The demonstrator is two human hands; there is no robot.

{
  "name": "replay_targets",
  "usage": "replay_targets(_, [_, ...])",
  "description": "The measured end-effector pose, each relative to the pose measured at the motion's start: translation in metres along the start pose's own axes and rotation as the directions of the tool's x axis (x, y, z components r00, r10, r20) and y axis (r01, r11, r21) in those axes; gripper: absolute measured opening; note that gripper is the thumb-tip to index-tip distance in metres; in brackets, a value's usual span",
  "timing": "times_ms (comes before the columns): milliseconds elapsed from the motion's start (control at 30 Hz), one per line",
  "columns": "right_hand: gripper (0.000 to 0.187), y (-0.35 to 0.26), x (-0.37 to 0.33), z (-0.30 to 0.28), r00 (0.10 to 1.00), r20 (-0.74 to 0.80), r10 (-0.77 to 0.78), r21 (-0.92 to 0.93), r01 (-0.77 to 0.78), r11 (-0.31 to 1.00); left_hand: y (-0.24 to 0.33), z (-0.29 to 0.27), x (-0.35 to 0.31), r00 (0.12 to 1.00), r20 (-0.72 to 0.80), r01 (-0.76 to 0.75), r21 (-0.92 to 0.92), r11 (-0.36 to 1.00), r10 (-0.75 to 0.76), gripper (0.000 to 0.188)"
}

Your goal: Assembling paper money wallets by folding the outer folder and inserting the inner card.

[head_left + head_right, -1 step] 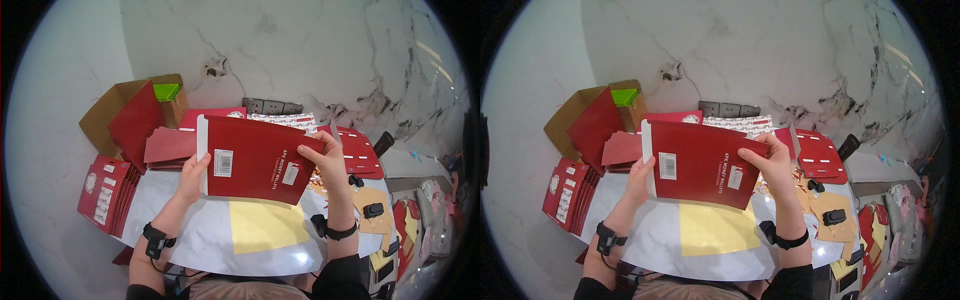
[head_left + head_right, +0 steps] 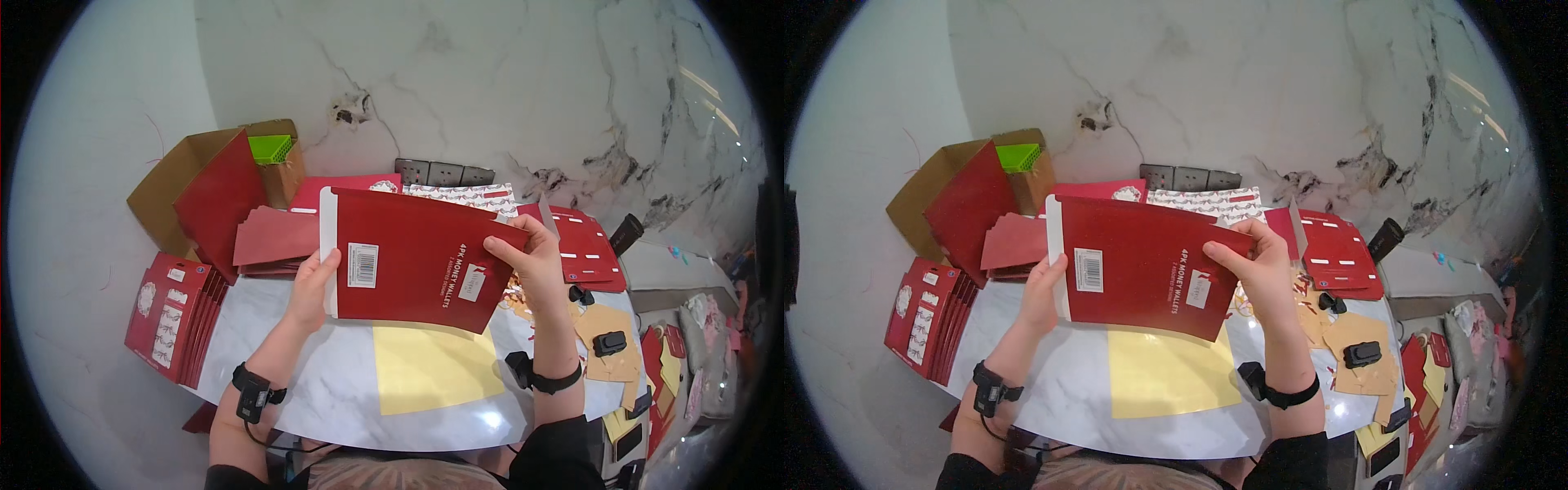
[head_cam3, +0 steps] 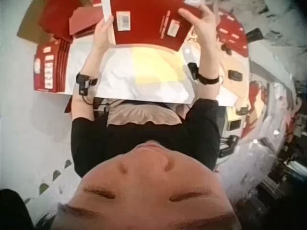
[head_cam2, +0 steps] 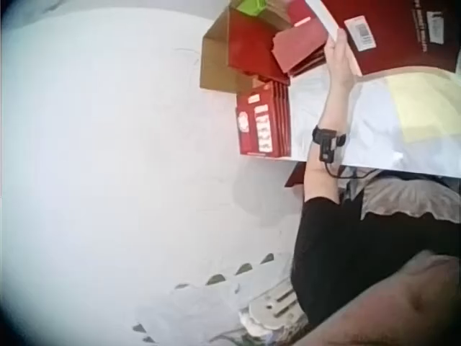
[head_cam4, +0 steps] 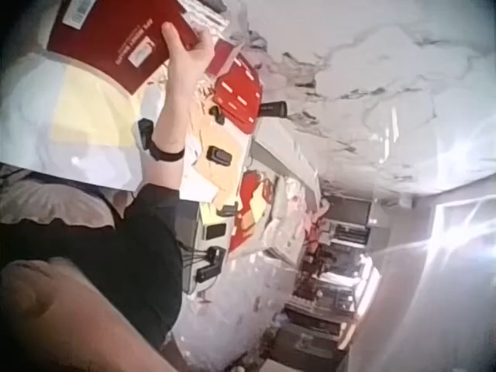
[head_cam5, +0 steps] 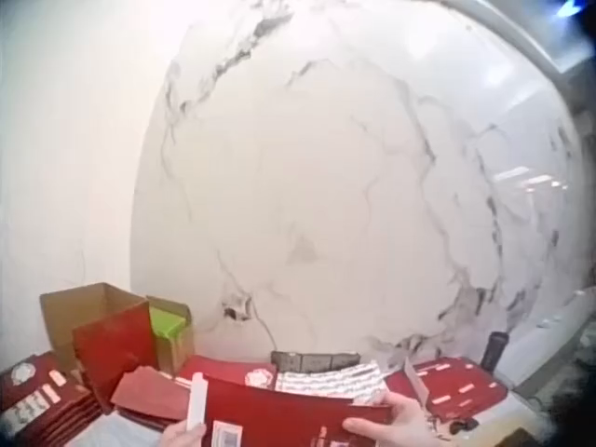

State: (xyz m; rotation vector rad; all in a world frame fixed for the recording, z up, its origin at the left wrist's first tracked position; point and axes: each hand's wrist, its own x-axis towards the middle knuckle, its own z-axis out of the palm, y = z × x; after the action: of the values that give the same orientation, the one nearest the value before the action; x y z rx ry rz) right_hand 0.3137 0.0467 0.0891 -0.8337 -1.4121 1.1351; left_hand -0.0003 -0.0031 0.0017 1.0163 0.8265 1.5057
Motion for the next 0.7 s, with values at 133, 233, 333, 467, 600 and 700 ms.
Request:
replay_targets(133, [0.027, -0.004, 0.002, 0.007, 0.985, -0.126, -0.120, -0.009, 0.120, 0.993, 0.000, 0.007, 0.011, 0.999, 0.018, 0.051, -0.221, 0.974, -0.048, 0.045])
replay_targets(233, [0.025, -0.006, -0.002, 0.009, 0.994, -0.080, -0.081, -0.043, 0.078, 0.996, -0.004, 0.001, 0.012, 0.999, 0.010, 0.031, -0.213, 0.977, -0.030, 0.045])
replay_targets(333, [0.027, -0.010, -0.005, -0.001, 0.997, 0.049, 0.066, -0.023, -0.065, 0.998, -0.010, 0.002, 0.009, 1.000, 0.020, 0.004, -0.234, 0.972, 0.001, 0.045])
replay_targets(467, [0.040, -0.023, -0.012, -0.001, 0.957, 0.202, 0.206, 0.094, -0.229, 0.969, -0.011, 0.000, 0.002, 0.998, 0.017, -0.058, -0.168, 0.984, 0.062, 0.045])
replay_targets(600, [0.047, -0.021, -0.022, -0.012, 0.882, 0.453, 0.130, 0.167, -0.227, 0.959, -0.011, -0.014, 0.002, 0.985, 0.085, -0.137, -0.155, 0.978, 0.152, 0.044])
replay_targets(700, [0.048, -0.023, -0.021, -0.006, 0.842, 0.467, 0.268, 0.167, -0.382, 0.909, 0.012, -0.013, 0.005, 0.920, 0.118, -0.381, 0.051, 0.923, 0.373, 0.043])
